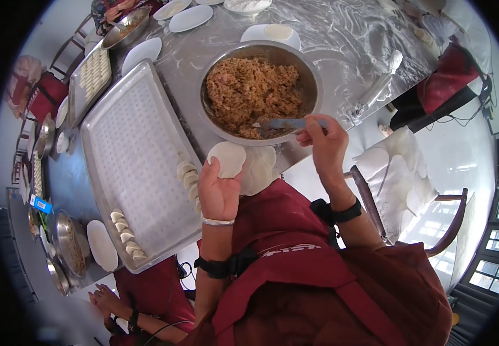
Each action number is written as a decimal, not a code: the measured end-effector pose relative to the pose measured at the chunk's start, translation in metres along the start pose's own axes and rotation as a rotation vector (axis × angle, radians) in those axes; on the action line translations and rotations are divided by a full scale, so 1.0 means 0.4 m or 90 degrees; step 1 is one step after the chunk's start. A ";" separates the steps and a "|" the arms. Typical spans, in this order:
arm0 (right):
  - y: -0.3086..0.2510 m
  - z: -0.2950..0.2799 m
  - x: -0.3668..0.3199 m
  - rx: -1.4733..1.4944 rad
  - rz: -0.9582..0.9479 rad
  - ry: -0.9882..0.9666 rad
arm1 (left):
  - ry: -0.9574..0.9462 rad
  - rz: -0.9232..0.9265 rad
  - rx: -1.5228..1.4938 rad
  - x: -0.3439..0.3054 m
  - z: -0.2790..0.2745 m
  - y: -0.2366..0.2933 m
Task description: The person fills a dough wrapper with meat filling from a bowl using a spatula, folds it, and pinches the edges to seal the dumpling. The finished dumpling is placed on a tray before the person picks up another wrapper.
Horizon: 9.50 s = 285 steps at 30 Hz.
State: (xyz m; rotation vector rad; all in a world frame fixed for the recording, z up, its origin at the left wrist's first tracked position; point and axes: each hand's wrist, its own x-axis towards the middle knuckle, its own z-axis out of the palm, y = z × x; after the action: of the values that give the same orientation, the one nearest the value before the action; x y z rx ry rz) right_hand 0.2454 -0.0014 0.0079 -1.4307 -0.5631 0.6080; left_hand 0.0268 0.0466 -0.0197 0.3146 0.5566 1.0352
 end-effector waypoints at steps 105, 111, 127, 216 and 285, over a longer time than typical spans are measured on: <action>-0.073 -0.020 -0.124 0.076 0.134 -0.194 | -0.040 -0.023 -0.085 -0.085 0.031 0.029; -0.089 -0.021 -0.024 -0.024 -0.049 -0.042 | 0.013 -0.009 -0.087 -0.076 0.023 0.037; 0.020 0.075 0.062 -0.289 -0.256 -0.177 | 0.048 -0.010 -0.057 -0.068 0.022 0.030; -0.063 0.046 -0.081 0.215 0.240 -0.236 | -0.045 0.017 -0.103 -0.044 0.114 0.076; -0.112 0.000 -0.027 -0.450 -0.561 -0.291 | -0.063 -0.052 -0.019 -0.109 0.095 0.096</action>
State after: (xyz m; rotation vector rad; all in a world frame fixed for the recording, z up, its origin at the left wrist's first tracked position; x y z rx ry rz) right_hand 0.2398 -0.0107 0.0527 -1.4782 -1.7797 -0.0120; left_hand 0.0038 0.0275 0.0429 0.3118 0.4608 0.9434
